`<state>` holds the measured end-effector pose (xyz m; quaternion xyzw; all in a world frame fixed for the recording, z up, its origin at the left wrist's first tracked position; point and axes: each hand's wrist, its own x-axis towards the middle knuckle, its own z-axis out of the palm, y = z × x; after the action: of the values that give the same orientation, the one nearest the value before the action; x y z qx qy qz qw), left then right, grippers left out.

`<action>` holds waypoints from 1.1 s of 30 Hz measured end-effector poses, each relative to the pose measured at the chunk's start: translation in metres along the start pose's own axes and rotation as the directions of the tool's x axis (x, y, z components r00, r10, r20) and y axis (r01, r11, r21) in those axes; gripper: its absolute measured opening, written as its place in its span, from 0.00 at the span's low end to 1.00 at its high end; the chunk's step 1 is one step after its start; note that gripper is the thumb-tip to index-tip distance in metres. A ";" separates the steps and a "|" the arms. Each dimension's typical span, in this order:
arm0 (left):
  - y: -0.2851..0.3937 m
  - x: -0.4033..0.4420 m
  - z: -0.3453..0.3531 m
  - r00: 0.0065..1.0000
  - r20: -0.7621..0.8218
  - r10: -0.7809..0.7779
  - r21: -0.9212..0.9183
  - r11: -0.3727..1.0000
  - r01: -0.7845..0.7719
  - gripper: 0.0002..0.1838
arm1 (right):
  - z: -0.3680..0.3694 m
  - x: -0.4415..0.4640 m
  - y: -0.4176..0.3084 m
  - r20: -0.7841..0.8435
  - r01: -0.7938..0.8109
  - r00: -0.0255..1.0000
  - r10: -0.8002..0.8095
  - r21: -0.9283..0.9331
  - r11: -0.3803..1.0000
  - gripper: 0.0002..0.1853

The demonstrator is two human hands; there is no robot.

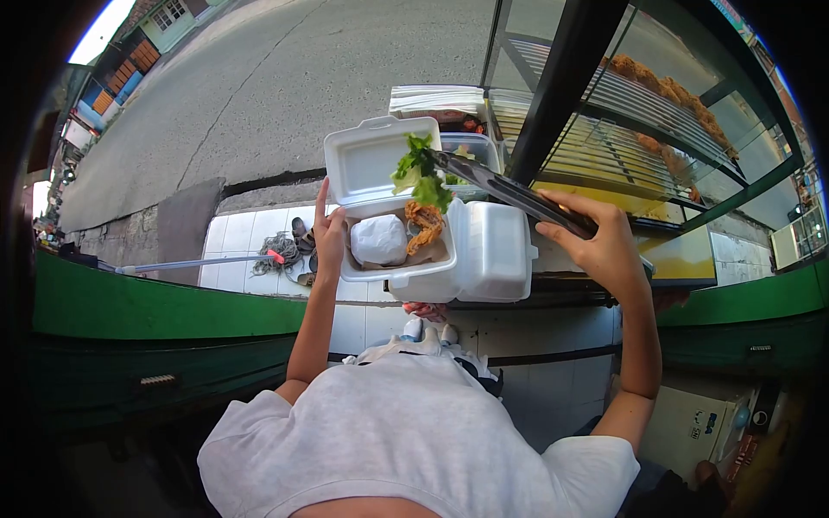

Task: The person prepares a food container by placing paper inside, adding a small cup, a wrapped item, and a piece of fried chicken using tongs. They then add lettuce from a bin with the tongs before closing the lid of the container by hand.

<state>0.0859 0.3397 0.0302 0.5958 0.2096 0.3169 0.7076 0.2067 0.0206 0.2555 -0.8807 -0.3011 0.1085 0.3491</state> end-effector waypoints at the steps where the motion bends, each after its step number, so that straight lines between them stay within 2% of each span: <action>1: 0.000 0.000 0.000 1.000 0.004 0.006 0.005 1.000 -0.006 0.34 | 0.001 -0.001 0.005 0.006 0.079 0.997 -0.080 0.039 0.996 0.20; 2: 0.000 0.000 -0.001 1.000 0.008 0.012 0.010 1.000 -0.013 0.34 | 0.001 -0.001 0.005 0.004 0.081 0.997 -0.082 0.039 0.996 0.20; 4: 0.002 -0.001 0.000 1.000 0.005 0.012 0.018 1.000 -0.012 0.34 | 0.002 0.000 0.004 0.137 0.034 0.989 -0.049 0.114 0.993 0.21; 5: 0.003 -0.002 0.000 1.000 0.002 0.010 0.025 1.000 -0.010 0.35 | 0.004 0.003 0.010 0.138 0.036 0.989 -0.052 0.115 0.993 0.21; 7: 0.000 0.000 0.001 1.000 -0.003 0.004 0.026 1.000 -0.004 0.35 | 0.014 0.013 0.028 0.293 -0.074 0.956 0.036 0.123 0.990 0.21; 8: -0.001 -0.001 0.001 1.000 -0.005 0.005 0.026 1.000 -0.005 0.35 | 0.018 0.015 0.029 0.294 -0.072 0.955 0.033 0.123 0.990 0.21; 10: -0.001 -0.001 0.001 1.000 -0.007 0.004 0.017 1.000 -0.003 0.35 | 0.027 0.020 0.027 0.324 -0.110 0.938 0.126 -0.067 0.992 0.22; 11: -0.001 -0.001 0.001 1.000 -0.007 -0.002 0.008 1.000 0.002 0.35 | 0.031 0.021 0.027 0.327 -0.109 0.937 0.124 -0.066 0.992 0.22; 13: -0.001 0.001 0.003 1.000 -0.013 -0.012 0.022 1.000 0.012 0.35 | 0.039 0.027 0.029 0.236 0.024 0.972 0.023 -0.196 0.980 0.22; 14: -0.001 0.001 0.004 1.000 -0.016 -0.013 0.033 0.999 0.014 0.34 | 0.044 0.028 0.031 0.237 0.024 0.971 0.023 -0.195 0.980 0.22; 15: -0.001 0.001 0.005 1.000 -0.018 -0.014 0.033 0.999 0.014 0.34 | 0.049 0.029 0.034 0.170 0.178 0.976 -0.136 -0.269 0.947 0.21; 16: -0.001 0.000 0.005 1.000 -0.016 -0.014 0.023 1.000 0.014 0.34 | 0.053 0.029 0.035 0.113 0.319 0.948 -0.298 -0.350 0.881 0.20; 17: -0.001 0.000 0.005 1.000 -0.015 -0.017 0.014 1.000 0.017 0.34 | 0.055 0.030 0.034 0.108 0.376 0.925 -0.365 -0.409 0.831 0.20; 18: -0.001 0.000 0.004 1.000 -0.016 -0.016 0.015 1.000 0.016 0.34 | 0.057 0.032 0.032 0.109 0.378 0.924 -0.366 -0.407 0.832 0.20; 20: -0.003 0.002 0.006 1.000 -0.010 -0.003 0.017 1.000 0.003 0.34 | 0.057 0.039 0.031 0.129 0.504 0.835 -0.535 -0.570 0.649 0.19; 22: -0.004 0.001 0.006 1.000 -0.011 0.012 0.024 1.000 -0.012 0.33 | 0.059 0.042 0.027 0.134 0.518 0.815 -0.563 -0.604 0.606 0.20; 24: -0.003 0.000 0.007 1.000 -0.009 0.028 0.029 0.999 -0.028 0.32 | 0.059 0.046 0.019 0.179 0.561 0.751 -0.636 -0.681 0.471 0.19; 25: 0.000 0.000 0.008 1.000 -0.017 0.017 0.037 0.999 -0.016 0.32 | 0.059 0.049 0.015 0.178 0.560 0.752 -0.635 -0.682 0.471 0.19; 27: 0.000 0.001 0.011 1.000 -0.022 -0.003 0.046 0.999 0.004 0.32 | 0.058 0.059 0.011 0.249 0.589 0.714 -0.654 -0.719 0.369 0.19; 33: -0.006 0.002 0.007 1.000 -0.003 0.011 0.014 1.000 -0.011 0.32 | 0.043 0.068 -0.011 0.255 0.590 0.702 -0.665 -0.732 0.341 0.18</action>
<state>0.0938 0.3355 0.0257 0.6013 0.2095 0.3204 0.7013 0.2384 0.0913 0.2330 -0.7585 -0.6149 -0.2128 -0.0357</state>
